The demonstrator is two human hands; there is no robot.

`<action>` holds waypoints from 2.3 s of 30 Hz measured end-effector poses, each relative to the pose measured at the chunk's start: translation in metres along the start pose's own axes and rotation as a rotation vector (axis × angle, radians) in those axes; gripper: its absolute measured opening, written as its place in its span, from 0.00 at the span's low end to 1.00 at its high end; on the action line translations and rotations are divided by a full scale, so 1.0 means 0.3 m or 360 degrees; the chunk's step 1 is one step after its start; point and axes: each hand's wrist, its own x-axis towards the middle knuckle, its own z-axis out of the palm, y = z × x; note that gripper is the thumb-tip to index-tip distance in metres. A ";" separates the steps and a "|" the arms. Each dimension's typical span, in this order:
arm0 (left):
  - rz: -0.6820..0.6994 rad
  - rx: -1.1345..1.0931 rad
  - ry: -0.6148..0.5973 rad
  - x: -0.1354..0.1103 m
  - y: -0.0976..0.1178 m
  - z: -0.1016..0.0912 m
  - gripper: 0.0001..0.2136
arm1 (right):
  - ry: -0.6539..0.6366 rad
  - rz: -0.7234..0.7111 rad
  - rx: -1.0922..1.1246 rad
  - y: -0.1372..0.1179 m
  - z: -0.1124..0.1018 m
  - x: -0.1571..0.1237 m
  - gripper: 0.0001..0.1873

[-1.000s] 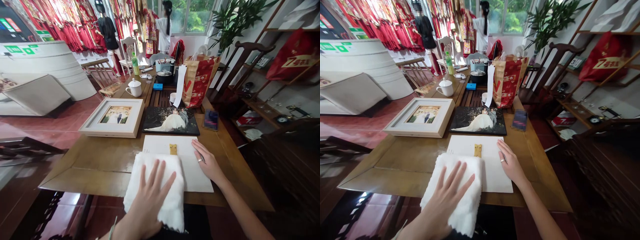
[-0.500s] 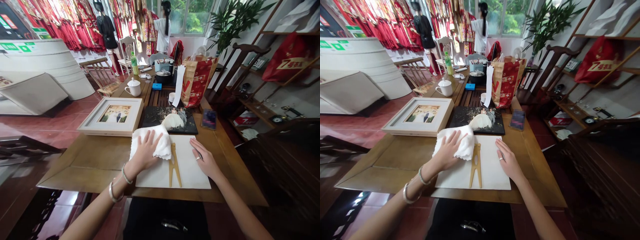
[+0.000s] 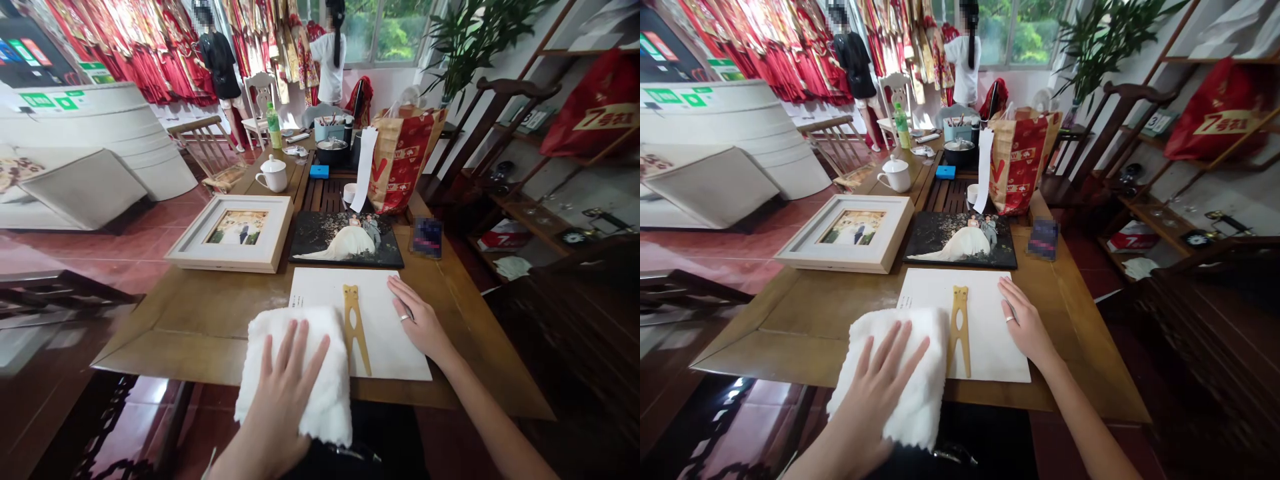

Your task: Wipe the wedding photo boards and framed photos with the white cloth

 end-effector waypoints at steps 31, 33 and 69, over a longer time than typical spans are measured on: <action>-0.0041 -0.0013 0.0137 0.095 0.000 -0.054 0.50 | -0.0017 0.0014 -0.0055 -0.006 0.005 0.008 0.23; -0.0023 -0.0045 0.0259 0.182 -0.014 -0.091 0.45 | -0.0024 0.0013 -0.0053 -0.005 0.005 0.010 0.23; 0.0379 -0.0082 0.0454 0.281 -0.113 -0.097 0.40 | -0.0044 0.0024 -0.0041 -0.021 0.000 0.007 0.23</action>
